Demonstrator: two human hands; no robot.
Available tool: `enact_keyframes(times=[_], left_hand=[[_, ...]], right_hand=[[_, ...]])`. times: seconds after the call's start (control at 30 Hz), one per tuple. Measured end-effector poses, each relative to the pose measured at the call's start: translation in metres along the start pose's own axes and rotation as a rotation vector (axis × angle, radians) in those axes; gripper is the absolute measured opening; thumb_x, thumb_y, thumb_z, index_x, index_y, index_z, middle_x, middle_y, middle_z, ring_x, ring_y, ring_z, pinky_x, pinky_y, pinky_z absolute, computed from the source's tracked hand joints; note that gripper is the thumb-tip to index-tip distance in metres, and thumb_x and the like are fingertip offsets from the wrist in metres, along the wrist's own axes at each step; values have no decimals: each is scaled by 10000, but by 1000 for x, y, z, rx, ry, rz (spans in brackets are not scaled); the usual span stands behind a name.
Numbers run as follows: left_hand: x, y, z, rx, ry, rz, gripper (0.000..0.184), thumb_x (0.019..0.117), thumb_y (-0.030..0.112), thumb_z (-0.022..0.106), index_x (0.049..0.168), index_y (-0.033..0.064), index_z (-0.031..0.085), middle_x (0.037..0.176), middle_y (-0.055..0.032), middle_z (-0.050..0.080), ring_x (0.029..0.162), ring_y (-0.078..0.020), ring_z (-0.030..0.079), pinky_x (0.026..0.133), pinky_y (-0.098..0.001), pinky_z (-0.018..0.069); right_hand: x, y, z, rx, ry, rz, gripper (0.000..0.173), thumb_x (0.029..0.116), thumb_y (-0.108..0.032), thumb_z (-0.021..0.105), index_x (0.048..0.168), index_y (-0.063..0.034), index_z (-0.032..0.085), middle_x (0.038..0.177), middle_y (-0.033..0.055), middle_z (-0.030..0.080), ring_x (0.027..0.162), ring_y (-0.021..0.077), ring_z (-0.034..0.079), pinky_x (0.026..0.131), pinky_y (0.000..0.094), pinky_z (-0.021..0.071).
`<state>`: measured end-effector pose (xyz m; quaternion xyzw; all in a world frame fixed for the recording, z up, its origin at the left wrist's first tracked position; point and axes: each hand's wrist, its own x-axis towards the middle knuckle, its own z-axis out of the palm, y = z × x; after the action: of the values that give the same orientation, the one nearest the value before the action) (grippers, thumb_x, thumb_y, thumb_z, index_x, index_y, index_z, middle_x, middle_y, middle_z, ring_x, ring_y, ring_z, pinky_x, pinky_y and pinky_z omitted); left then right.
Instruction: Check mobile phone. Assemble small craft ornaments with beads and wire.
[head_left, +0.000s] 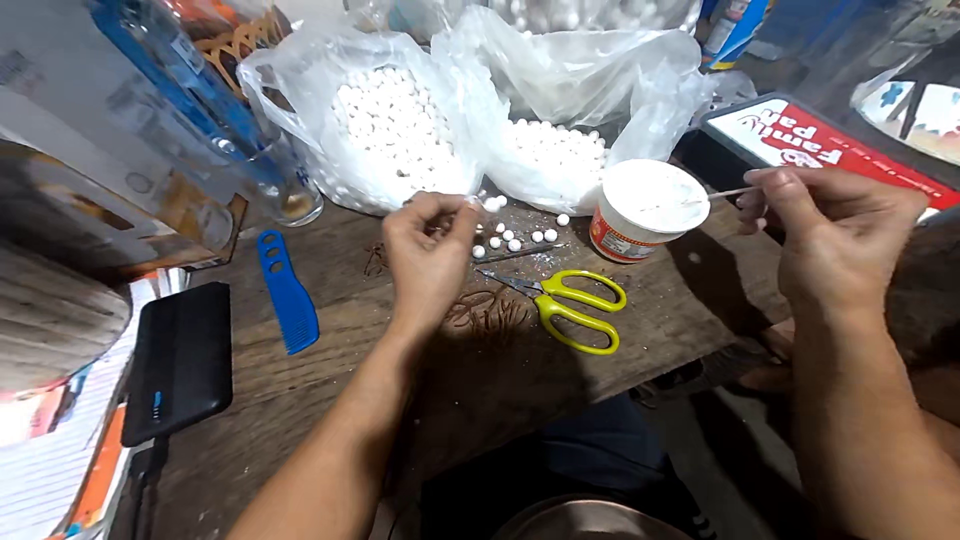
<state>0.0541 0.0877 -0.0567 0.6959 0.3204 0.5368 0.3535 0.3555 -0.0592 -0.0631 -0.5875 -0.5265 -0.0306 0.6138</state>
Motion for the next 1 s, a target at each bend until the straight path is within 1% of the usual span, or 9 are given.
enact_keyframes(times=[0.07,0.13,0.17,0.23,0.3,0.37,0.53,0.83,1.0], left_hand=[[8,-3,-4,-22,91,-59,62,934,14,655,885,27,690,783,67,628,683,66,568,657,-112,483],[12,-4,-5,-44,136,-93,82,934,8,651,870,45,684,746,87,614,646,68,555,625,-112,474],[12,-4,-5,-47,144,-96,90,936,3,647,866,48,682,735,92,610,635,70,553,615,-109,473],[12,-5,-6,-42,152,-80,88,937,2,643,867,39,681,744,89,609,642,75,545,620,-103,462],[14,-6,-6,-33,168,-45,73,929,-2,648,870,26,682,764,79,611,669,79,552,647,-97,466],[15,-9,-7,-22,184,-21,60,920,-4,649,870,15,676,774,68,608,689,77,556,662,-99,470],[11,-4,-13,49,148,-7,77,967,49,640,925,-1,680,818,27,590,679,62,537,640,-93,449],[17,-10,-9,28,191,31,70,926,12,654,876,-20,690,773,17,610,677,59,541,647,-105,450],[17,-12,-8,35,193,66,72,920,-1,649,864,-23,689,776,13,602,694,61,541,648,-96,448]], right_hand=[[1,-10,-6,-241,-20,-69,251,1010,-215,629,1143,-21,716,994,7,682,807,-20,616,729,155,522],[1,-31,-6,-402,8,-187,385,1013,-267,646,1274,14,676,1144,192,647,964,132,607,829,264,495],[1,-43,2,-411,27,-263,388,1015,-261,648,1280,22,670,1166,219,648,1012,160,625,868,278,507],[0,-69,34,-328,-51,-391,313,1030,-182,616,1211,67,672,1135,193,672,1007,116,649,889,247,529],[5,-84,76,-232,-228,-438,234,1011,-112,593,1093,72,710,1013,172,709,889,125,679,805,257,566],[17,-80,118,-180,-426,-375,196,978,-73,596,1019,43,748,913,166,729,794,193,698,747,336,569],[51,-63,189,-272,-832,-62,171,982,-84,622,940,18,752,867,160,703,824,280,671,770,489,520],[56,-73,221,-578,-968,168,212,944,-224,724,907,-15,726,914,176,690,912,363,657,742,586,472],[54,-58,207,-247,-843,121,148,919,-157,743,879,-15,730,816,113,679,768,242,639,718,485,507]])
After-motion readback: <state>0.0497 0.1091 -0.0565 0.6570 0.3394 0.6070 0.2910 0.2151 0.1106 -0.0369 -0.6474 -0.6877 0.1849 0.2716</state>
